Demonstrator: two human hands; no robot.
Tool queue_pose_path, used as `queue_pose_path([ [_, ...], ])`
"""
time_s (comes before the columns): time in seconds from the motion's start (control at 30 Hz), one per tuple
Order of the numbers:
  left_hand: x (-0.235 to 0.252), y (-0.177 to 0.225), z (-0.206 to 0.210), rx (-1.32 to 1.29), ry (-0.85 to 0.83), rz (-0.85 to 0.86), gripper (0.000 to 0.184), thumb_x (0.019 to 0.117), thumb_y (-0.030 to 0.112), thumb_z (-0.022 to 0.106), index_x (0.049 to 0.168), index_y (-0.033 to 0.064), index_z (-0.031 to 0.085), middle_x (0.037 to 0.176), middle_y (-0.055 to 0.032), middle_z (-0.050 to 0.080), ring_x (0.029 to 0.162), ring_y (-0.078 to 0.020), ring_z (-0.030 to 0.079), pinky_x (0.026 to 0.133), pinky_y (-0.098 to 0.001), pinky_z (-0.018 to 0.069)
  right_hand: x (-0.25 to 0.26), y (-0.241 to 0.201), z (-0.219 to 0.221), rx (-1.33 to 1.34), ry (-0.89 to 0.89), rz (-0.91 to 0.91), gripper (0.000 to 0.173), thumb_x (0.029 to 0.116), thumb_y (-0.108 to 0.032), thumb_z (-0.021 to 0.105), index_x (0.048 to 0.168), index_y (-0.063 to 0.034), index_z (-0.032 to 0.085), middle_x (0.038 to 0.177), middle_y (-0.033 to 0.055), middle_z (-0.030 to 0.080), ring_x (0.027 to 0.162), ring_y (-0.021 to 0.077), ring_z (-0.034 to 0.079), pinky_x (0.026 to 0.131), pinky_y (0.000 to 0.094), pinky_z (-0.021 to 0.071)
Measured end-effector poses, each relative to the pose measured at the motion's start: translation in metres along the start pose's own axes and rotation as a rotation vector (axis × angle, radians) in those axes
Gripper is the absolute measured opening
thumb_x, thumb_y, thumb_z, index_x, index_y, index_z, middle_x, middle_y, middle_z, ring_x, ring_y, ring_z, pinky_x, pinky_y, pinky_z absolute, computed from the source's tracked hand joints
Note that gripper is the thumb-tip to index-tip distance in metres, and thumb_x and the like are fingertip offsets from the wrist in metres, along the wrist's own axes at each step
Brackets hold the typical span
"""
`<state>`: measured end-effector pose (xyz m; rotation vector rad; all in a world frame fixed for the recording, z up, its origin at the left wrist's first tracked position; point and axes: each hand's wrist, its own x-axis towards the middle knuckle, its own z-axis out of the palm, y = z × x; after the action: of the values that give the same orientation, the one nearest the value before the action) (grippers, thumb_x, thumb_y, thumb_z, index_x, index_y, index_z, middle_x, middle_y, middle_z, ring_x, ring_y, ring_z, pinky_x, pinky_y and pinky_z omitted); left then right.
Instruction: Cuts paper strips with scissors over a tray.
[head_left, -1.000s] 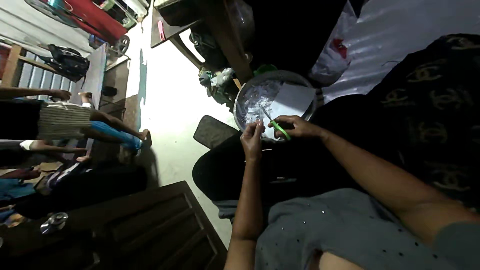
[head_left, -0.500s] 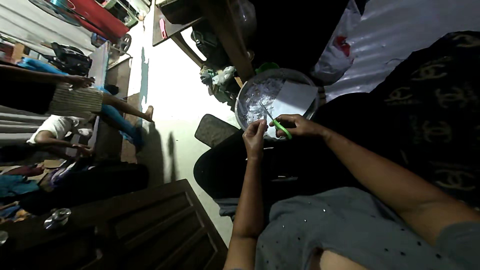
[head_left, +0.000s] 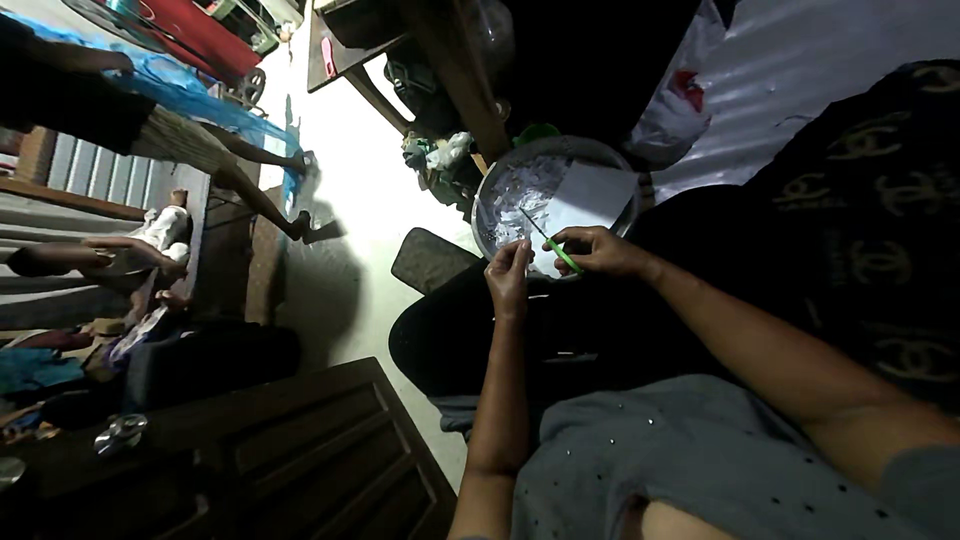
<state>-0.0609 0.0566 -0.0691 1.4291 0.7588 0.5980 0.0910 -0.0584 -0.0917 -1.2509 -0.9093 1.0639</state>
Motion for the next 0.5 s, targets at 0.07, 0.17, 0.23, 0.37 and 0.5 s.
queue_pose_path([
  [0.07,-0.0002,0.0025,-0.0006,-0.002,0.015,-0.016,0.014,0.1015,0.022,0.063,0.106,0.0104,0.071,0.087,0.0037,0.067,0.075,-0.0024,0.062,0.072,-0.0223,0.0538,0.0003,-0.0008,-0.0001,-0.020,-0.014,-0.002,0.032,0.0905,-0.003,0.066,0.121,0.0034,0.061,0.079,0.0003,0.067,0.067,0.0016,0.063,0.066,0.0185,0.0541],
  [0.17,0.0007,0.0076,0.0013,-0.026,0.040,-0.021,0.011,0.1017,0.016,0.062,0.103,0.0084,0.070,0.085,0.0044,0.067,0.076,-0.0023,0.062,0.075,-0.0220,0.0538,0.0015,0.0031,-0.0024,-0.074,-0.048,-0.031,0.035,0.0904,-0.011,0.068,0.122,0.0026,0.062,0.082,0.0012,0.067,0.068,0.0015,0.061,0.066,0.0189,0.0526],
  [0.23,0.0006,0.0068,0.0004,-0.030,0.027,-0.022,0.011,0.1016,0.017,0.063,0.104,0.0096,0.070,0.086,0.0047,0.067,0.076,-0.0022,0.062,0.075,-0.0220,0.0540,0.0018,0.0036,-0.0028,-0.085,-0.071,-0.042,0.036,0.0899,-0.011,0.069,0.123,0.0030,0.061,0.083,0.0018,0.066,0.068,0.0013,0.059,0.066,0.0188,0.0511],
  [0.37,-0.0003,0.0028,0.0013,-0.026,-0.003,-0.016,0.011,0.1012,0.019,0.064,0.105,0.0110,0.071,0.087,0.0046,0.067,0.076,-0.0020,0.062,0.072,-0.0214,0.0535,0.0007,0.0005,-0.0026,-0.084,-0.074,-0.043,0.036,0.0897,-0.011,0.069,0.122,0.0037,0.062,0.083,0.0019,0.066,0.069,0.0011,0.060,0.067,0.0183,0.0518],
  [0.5,0.0006,0.0001,0.0010,-0.015,-0.017,-0.010,0.012,0.1013,0.019,0.063,0.105,0.0098,0.071,0.088,0.0037,0.068,0.075,-0.0022,0.062,0.071,-0.0213,0.0537,-0.0005,-0.0025,-0.0004,-0.051,-0.043,-0.039,0.033,0.0890,-0.007,0.067,0.120,0.0045,0.062,0.080,0.0007,0.066,0.068,0.0005,0.061,0.067,0.0177,0.0528],
])
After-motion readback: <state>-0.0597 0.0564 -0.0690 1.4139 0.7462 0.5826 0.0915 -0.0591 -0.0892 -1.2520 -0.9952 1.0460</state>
